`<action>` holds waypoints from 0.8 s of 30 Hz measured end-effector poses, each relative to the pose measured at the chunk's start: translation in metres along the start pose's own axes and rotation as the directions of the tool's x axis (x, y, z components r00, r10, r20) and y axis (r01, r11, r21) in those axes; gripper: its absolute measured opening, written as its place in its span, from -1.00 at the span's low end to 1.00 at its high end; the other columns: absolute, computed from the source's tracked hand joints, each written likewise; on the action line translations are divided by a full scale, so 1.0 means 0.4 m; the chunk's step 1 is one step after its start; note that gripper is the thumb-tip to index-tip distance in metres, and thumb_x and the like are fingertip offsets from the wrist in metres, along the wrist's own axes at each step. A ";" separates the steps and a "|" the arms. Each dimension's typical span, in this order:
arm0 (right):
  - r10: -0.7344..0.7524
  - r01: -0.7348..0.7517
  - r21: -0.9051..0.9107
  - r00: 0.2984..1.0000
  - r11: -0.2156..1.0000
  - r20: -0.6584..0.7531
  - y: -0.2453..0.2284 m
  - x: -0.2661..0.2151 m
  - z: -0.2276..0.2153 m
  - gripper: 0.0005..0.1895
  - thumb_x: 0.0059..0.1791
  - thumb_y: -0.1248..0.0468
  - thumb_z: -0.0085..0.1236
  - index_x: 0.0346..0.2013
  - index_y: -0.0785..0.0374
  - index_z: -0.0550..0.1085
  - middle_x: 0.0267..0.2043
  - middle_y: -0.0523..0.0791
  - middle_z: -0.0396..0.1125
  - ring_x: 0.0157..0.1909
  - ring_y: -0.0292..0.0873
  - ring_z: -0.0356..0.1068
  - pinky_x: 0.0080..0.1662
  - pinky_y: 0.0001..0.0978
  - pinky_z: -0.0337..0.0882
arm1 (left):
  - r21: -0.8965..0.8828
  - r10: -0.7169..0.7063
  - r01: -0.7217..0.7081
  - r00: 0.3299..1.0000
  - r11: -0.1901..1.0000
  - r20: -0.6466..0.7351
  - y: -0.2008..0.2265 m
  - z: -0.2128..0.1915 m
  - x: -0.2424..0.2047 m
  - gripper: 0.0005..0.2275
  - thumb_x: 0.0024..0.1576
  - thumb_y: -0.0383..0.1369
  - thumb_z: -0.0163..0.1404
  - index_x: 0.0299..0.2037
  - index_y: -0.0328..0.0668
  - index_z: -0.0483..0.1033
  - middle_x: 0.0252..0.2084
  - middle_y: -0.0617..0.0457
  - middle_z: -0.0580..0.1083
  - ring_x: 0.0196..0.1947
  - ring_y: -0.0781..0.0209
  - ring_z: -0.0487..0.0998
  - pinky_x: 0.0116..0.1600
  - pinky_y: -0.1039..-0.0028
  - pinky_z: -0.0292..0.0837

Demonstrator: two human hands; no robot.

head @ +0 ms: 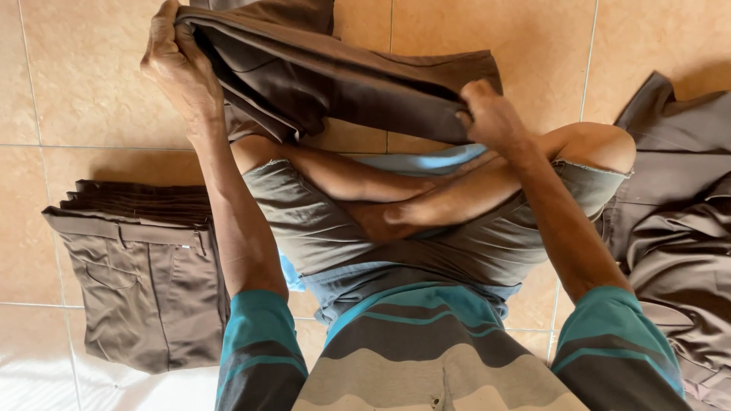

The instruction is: Folding brown pants into neat rectangular stacks while sitting on the floor.

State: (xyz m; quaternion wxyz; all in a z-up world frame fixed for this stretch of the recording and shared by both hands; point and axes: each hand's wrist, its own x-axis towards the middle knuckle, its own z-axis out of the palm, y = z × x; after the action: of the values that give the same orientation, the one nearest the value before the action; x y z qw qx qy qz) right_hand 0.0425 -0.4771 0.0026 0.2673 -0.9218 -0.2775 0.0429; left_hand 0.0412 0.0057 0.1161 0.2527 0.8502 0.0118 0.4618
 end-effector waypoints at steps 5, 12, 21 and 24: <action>-0.115 0.183 -0.236 0.955 0.954 0.272 -0.017 -0.021 0.126 -0.48 -0.09 0.46 0.08 0.19 0.31 0.45 0.10 0.07 0.35 -0.34 0.03 0.48 -0.27 -0.25 0.51 | -0.007 -0.055 0.055 0.998 0.998 0.032 -0.003 -0.004 -0.018 -0.65 0.18 -0.70 0.01 0.08 -0.12 0.65 -0.51 0.12 0.57 -0.66 0.41 0.25 -0.57 0.62 0.18; -0.179 0.093 -0.584 0.979 0.806 -0.092 -0.005 0.028 0.082 -0.80 0.01 0.28 0.25 -0.15 0.36 0.59 0.55 0.16 -0.09 0.42 0.15 -0.07 0.28 0.02 0.09 | -0.009 -0.026 0.026 1.000 1.000 0.000 0.013 -0.010 -0.011 -0.77 0.15 -0.66 -0.01 -0.07 -0.29 0.63 -0.39 0.04 0.69 -0.58 0.37 0.56 -0.50 0.66 0.51; -0.021 0.038 -0.247 0.997 0.968 0.071 0.132 0.059 0.121 -0.85 0.05 0.21 0.21 -0.19 0.18 0.65 -0.08 -0.17 0.54 -0.04 -0.18 0.44 0.23 -0.04 -0.03 | 0.037 -0.046 0.047 0.999 0.998 -0.011 -0.012 0.003 -0.028 -0.76 0.12 -0.65 -0.01 -0.08 -0.25 0.64 -0.41 0.06 0.70 -0.62 0.40 0.55 -0.55 0.67 0.45; -0.110 0.086 -0.195 0.987 0.977 -0.120 0.112 0.081 0.017 -0.95 -0.04 0.36 0.31 -0.38 0.24 0.56 -0.35 -0.12 0.48 -0.33 -0.15 0.38 0.01 -0.21 0.22 | 0.057 -0.064 0.059 0.995 0.997 0.079 -0.046 -0.002 -0.016 -0.78 0.08 -0.67 -0.07 -0.18 -0.33 0.62 -0.46 0.01 0.67 -0.63 0.34 0.59 -0.54 0.62 0.50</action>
State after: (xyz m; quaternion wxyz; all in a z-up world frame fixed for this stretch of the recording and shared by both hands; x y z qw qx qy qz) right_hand 0.0899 -0.4881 -0.0239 0.1976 -0.9290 -0.3075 -0.0571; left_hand 0.0409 0.0205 0.1033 0.2436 0.8739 0.0404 0.4186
